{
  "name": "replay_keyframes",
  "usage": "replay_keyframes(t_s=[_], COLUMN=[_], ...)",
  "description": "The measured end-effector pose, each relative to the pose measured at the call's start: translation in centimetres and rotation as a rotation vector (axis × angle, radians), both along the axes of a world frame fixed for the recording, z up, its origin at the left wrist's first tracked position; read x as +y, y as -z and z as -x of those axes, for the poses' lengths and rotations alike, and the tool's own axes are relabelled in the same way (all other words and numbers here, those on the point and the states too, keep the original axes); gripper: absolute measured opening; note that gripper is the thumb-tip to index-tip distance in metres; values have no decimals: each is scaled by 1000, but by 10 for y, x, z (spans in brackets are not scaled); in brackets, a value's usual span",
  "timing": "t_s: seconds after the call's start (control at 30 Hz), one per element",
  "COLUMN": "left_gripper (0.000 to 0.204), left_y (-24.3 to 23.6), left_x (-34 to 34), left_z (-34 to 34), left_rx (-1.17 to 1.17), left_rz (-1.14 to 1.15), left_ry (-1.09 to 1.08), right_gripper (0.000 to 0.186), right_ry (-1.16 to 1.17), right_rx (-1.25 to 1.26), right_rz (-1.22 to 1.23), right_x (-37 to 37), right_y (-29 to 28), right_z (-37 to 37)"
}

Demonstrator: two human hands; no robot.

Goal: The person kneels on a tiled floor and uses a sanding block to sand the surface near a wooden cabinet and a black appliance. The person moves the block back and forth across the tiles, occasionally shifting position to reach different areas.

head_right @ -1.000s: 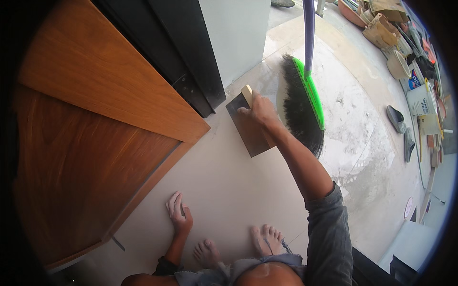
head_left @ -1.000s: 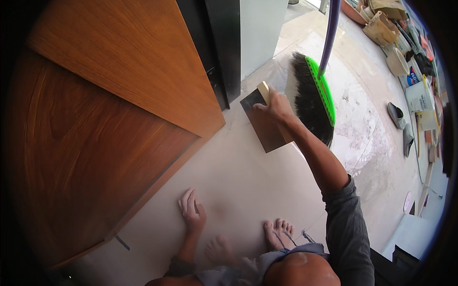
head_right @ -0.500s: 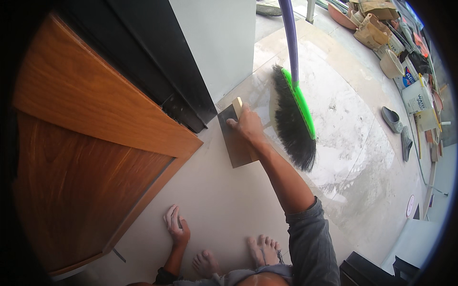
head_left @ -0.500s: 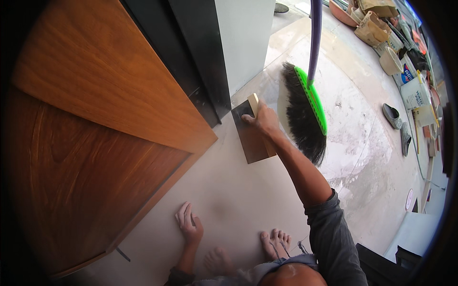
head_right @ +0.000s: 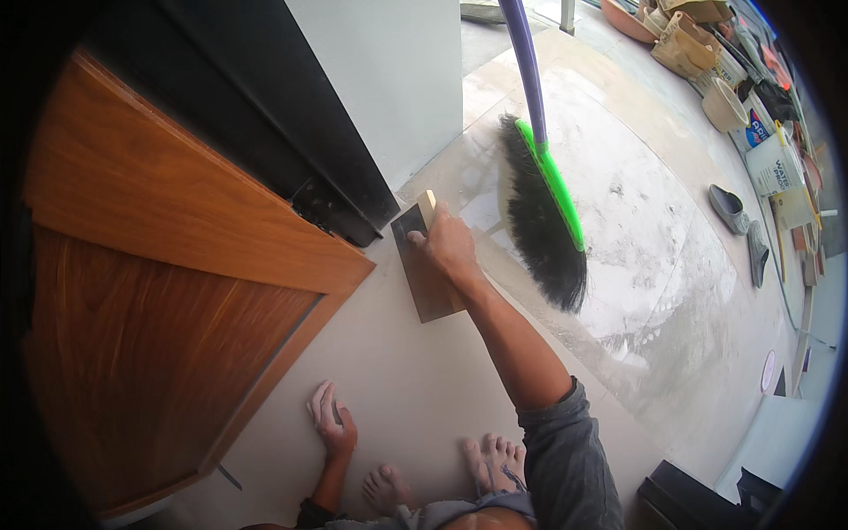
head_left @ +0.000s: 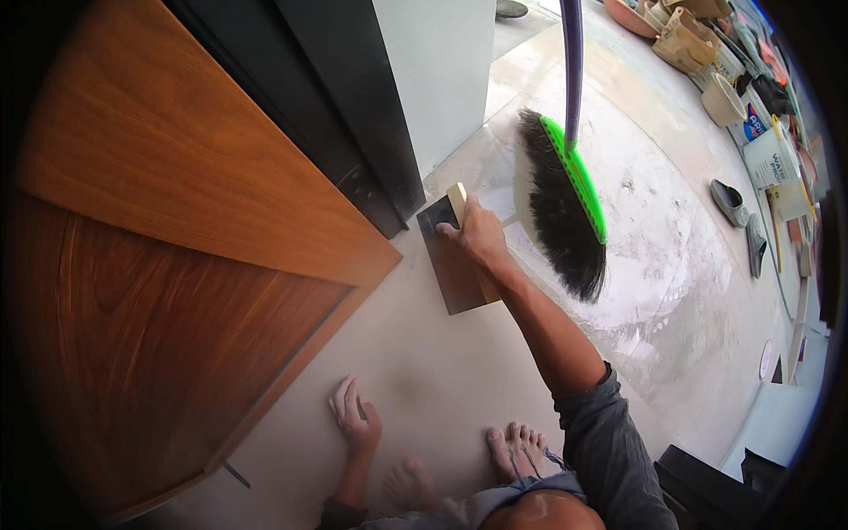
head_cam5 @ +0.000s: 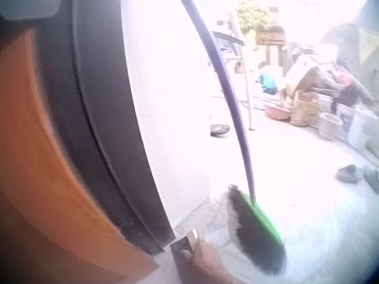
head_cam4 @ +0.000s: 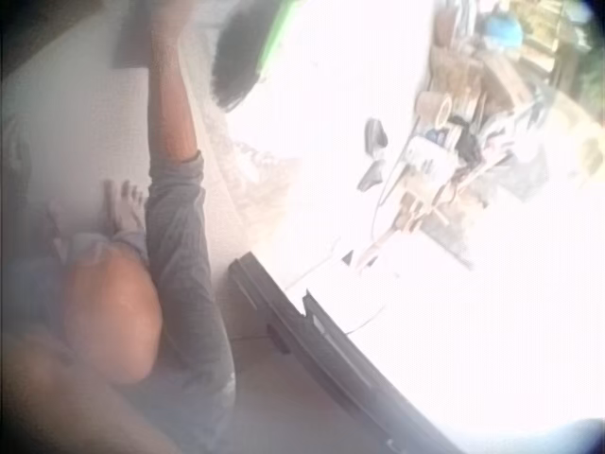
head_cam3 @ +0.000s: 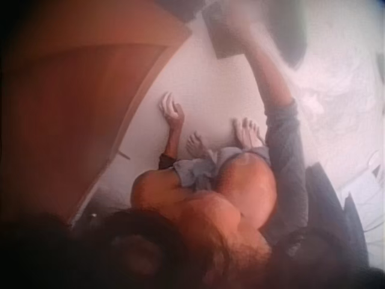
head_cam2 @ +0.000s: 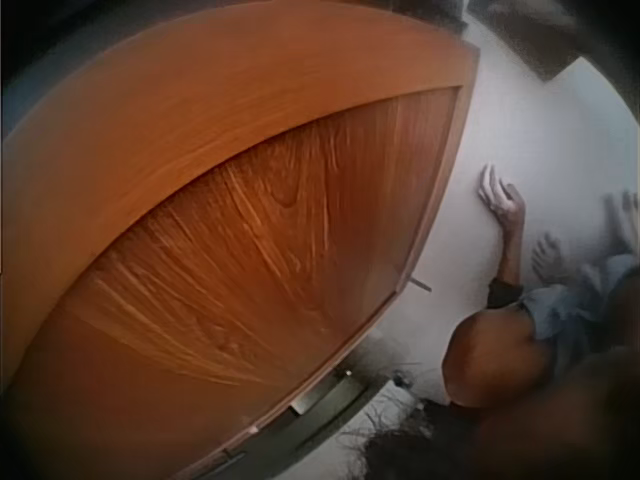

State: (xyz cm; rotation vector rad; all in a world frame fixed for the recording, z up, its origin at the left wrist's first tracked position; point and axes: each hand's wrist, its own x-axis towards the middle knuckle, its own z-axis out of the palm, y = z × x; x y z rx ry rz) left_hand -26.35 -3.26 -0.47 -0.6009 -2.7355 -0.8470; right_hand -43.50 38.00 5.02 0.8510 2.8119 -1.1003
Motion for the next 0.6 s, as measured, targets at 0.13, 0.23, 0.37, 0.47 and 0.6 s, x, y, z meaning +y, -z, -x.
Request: replay_keyframes(t_s=[0.13, 0.23, 0.37, 0.47, 0.6], left_gripper=[42, 42, 43, 44, 43], left_y=[-2, 0, -3, -1, -5], left_x=[3, 2, 5, 1, 2], left_z=[-2, -2, 1, -3, -3], left_rx=[-1, -2, -5, -10, -19], left_rz=[3, -9, -46, -39, -10], left_ry=[-8, -9, -2, -11, -17], right_gripper=[78, 77, 82, 80, 79], right_ry=[129, 40, 62, -6, 8], right_rx=[62, 20, 57, 42, 34], right_rz=[141, 75, 82, 34, 72], right_x=[18, 3, 13, 1, 9], right_y=[-6, -6, 1, 6, 2], right_z=[0, 0, 0, -2, 0])
